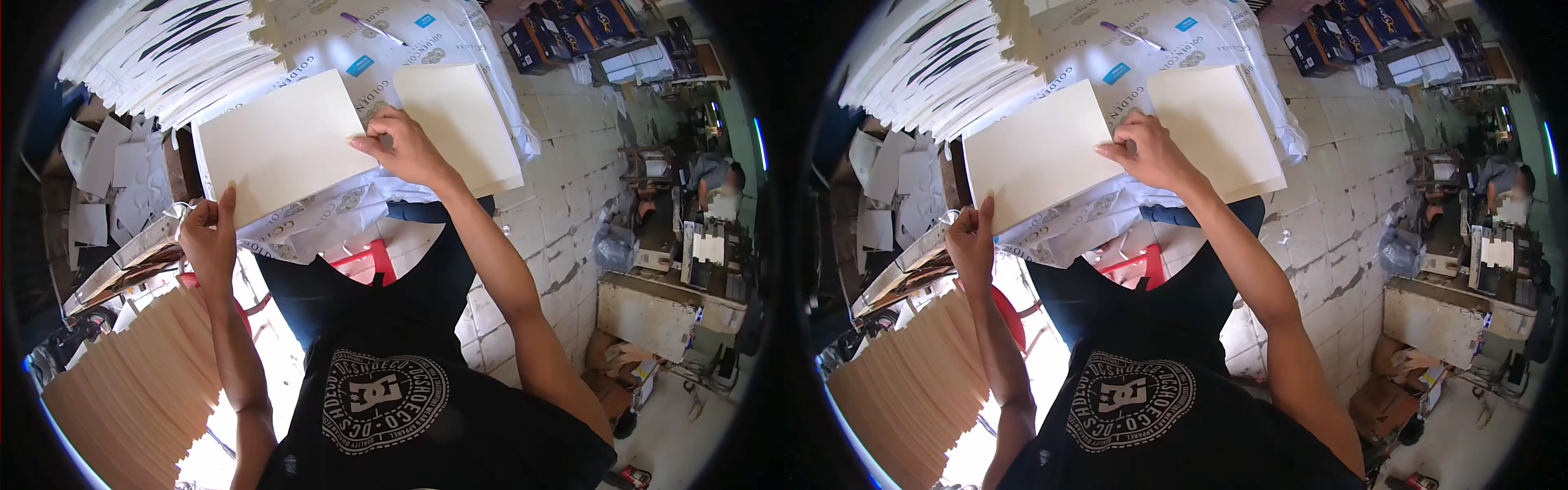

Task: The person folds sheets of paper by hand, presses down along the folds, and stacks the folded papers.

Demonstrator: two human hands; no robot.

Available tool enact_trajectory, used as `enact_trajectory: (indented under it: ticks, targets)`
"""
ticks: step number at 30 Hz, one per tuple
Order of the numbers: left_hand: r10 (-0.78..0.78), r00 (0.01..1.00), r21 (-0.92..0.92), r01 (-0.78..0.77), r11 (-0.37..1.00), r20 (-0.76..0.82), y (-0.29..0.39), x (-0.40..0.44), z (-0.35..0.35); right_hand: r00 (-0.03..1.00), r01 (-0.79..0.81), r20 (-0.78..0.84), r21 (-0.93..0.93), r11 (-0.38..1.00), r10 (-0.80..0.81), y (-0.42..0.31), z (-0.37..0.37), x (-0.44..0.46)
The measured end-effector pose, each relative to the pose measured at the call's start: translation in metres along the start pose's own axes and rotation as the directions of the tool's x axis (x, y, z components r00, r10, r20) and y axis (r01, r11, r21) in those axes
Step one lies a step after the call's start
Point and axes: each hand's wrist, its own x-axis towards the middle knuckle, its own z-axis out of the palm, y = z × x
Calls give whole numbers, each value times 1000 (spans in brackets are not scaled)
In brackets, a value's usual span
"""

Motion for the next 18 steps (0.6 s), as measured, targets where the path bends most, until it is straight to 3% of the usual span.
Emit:
enact_trajectory:
  ticks: [6, 9, 12, 13, 14, 15, 16, 17, 18]
  targets:
    - [11, 1000, 38, -11, 999, 9, 1, 2, 0, 1000, -27, -5, 1, 1000, 27, -3, -3, -2]
    - [54, 999, 50, -54, 997, -6, 1, 2, 0, 992, -66, -99, 110, 992, 77, -14, -21, -13]
    - [173, 984, 89, -168, 982, -51, -20, 4, 3, 963, 219, -177, 77, 973, -203, -12, -13, -34]
    - [83, 997, 74, -83, 994, -5, -27, 5, 2, 974, 204, -107, 29, 979, -200, -10, -10, -41]
    - [187, 982, 64, -186, 980, -11, -42, 9, 5, 984, 170, -48, -35, 985, -171, -6, -3, -46]
    - [31, 999, -51, -29, 998, 42, -69, 16, 13, 968, 238, -82, -18, 971, -238, 6, 5, -47]
    - [193, 981, -46, -194, 980, -33, -54, 12, 16, 951, 292, -72, -94, 952, -299, 9, 3, -49]
    - [137, 990, 9, -138, 990, 39, -33, 8, 7, 943, 310, -83, -130, 942, -322, 4, -3, -50]
    - [191, 982, -45, -191, 981, -2, -29, 6, 13, 929, 345, -86, -151, 927, -360, -3, -8, -50]
